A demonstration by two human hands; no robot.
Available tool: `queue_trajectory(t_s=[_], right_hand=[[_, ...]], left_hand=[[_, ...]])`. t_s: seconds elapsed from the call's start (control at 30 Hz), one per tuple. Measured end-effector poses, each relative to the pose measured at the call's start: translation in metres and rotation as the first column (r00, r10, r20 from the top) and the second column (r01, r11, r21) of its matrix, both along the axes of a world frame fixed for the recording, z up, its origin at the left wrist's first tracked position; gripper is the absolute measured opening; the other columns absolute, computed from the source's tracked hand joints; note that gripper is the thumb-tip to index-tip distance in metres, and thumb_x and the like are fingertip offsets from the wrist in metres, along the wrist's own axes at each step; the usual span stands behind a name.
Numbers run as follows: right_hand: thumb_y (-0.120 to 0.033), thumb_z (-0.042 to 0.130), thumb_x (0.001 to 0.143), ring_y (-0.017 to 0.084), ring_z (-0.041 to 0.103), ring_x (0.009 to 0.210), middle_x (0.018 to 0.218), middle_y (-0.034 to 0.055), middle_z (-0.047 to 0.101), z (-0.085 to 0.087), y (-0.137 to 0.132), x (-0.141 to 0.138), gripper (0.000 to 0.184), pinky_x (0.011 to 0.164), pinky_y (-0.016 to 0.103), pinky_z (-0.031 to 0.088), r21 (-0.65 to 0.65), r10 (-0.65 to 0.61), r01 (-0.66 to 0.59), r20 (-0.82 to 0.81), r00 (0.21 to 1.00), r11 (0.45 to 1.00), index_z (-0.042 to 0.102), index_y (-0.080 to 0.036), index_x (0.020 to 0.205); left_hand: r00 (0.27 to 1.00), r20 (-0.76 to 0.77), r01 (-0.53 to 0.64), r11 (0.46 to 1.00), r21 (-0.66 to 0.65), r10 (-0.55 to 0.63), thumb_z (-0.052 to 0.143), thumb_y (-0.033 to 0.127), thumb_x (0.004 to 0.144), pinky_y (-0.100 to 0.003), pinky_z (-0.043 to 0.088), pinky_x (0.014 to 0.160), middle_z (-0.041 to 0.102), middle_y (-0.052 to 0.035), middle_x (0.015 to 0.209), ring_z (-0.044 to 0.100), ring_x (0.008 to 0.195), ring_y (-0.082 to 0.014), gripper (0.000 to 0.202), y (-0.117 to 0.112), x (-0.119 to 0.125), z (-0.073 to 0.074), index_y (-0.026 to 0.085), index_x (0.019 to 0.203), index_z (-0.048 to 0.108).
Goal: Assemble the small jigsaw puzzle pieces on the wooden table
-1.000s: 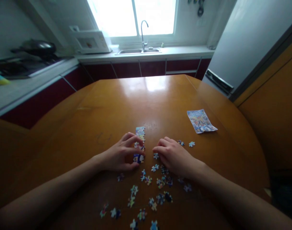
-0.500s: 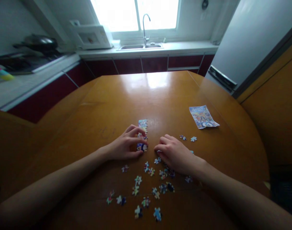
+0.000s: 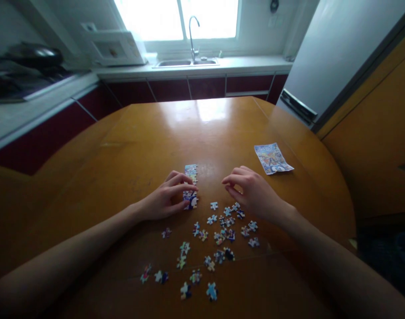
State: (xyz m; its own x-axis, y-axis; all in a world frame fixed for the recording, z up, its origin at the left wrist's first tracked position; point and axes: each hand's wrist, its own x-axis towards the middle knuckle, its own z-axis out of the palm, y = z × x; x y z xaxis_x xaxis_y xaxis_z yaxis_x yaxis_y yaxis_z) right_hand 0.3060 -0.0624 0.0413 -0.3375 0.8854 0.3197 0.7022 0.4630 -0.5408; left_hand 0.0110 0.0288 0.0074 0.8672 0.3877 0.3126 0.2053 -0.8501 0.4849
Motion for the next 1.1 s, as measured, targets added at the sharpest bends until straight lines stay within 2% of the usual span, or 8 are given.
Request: queue_trajectory(t_s=[0.2,0.47,0.6,0.77,0.93,1.1], right_hand=[[-0.018,0.064,0.089,0.016,0.060,0.080,0.084,0.0039,0.068,0.014,0.000,0.023,0.008,0.075,0.031,0.046,-0.041,-0.097,0.098,0.018,0.995,0.994,0.072,-0.018,0.091],[-0.017,0.064,0.086,0.014,0.059,0.070,0.080,0.0031,0.069,0.020,-0.006,0.026,0.009,0.065,0.028,0.043,-0.216,-0.075,0.107,0.152,0.986,0.970,0.071,-0.018,0.080],[-0.018,0.066,0.084,0.014,0.060,0.069,0.080,0.0033,0.071,0.021,-0.007,0.031,0.008,0.063,0.028,0.041,-0.265,-0.082,0.147,0.241,0.967,0.953,0.073,-0.019,0.080],[-0.019,0.066,0.084,0.017,0.064,0.077,0.085,0.0037,0.073,0.021,-0.006,0.039,0.008,0.069,0.030,0.044,-0.269,-0.106,0.191,0.300,0.948,0.944,0.074,-0.020,0.084],[-0.020,0.065,0.086,0.017,0.064,0.076,0.089,0.0054,0.073,0.021,0.000,0.044,0.009,0.069,0.030,0.046,-0.242,-0.178,0.255,0.301,0.937,0.936,0.074,-0.019,0.086],[-0.016,0.064,0.086,0.018,0.065,0.081,0.094,0.0068,0.074,0.009,0.009,0.044,0.011,0.074,0.031,0.048,-0.218,-0.225,0.297,0.302,0.926,0.930,0.075,-0.018,0.091]], left_hand=[[1.000,0.023,-0.006,1.000,0.015,0.006,0.059,0.021,0.093,-0.042,0.044,0.100,0.058,-0.0083,0.116,0.048,0.112,-0.0246,0.030,0.002,0.000,-0.001,0.025,0.123,0.062],[0.999,0.029,-0.031,0.999,0.027,0.030,0.056,0.016,0.093,-0.040,0.046,0.097,0.060,-0.0083,0.116,0.049,0.110,-0.0239,0.031,0.002,0.002,0.000,0.024,0.122,0.063],[0.999,0.030,-0.042,0.999,0.028,0.042,0.055,0.014,0.093,-0.040,0.046,0.097,0.060,-0.0080,0.116,0.049,0.111,-0.0241,0.031,0.003,0.002,-0.001,0.025,0.121,0.064],[0.999,0.012,-0.043,0.999,0.016,0.043,0.054,0.012,0.092,-0.042,0.046,0.098,0.059,-0.0082,0.119,0.048,0.113,-0.0241,0.034,0.006,0.000,-0.005,0.025,0.123,0.063],[0.999,0.023,-0.042,0.999,0.028,0.041,0.054,0.012,0.092,-0.040,0.047,0.097,0.060,-0.0080,0.117,0.049,0.111,-0.0238,0.034,0.006,0.000,-0.005,0.025,0.121,0.064],[0.998,0.035,-0.052,0.998,0.032,0.051,0.053,0.011,0.093,-0.040,0.047,0.096,0.060,-0.0075,0.116,0.050,0.111,-0.0234,0.032,0.006,0.001,-0.004,0.025,0.119,0.065]])
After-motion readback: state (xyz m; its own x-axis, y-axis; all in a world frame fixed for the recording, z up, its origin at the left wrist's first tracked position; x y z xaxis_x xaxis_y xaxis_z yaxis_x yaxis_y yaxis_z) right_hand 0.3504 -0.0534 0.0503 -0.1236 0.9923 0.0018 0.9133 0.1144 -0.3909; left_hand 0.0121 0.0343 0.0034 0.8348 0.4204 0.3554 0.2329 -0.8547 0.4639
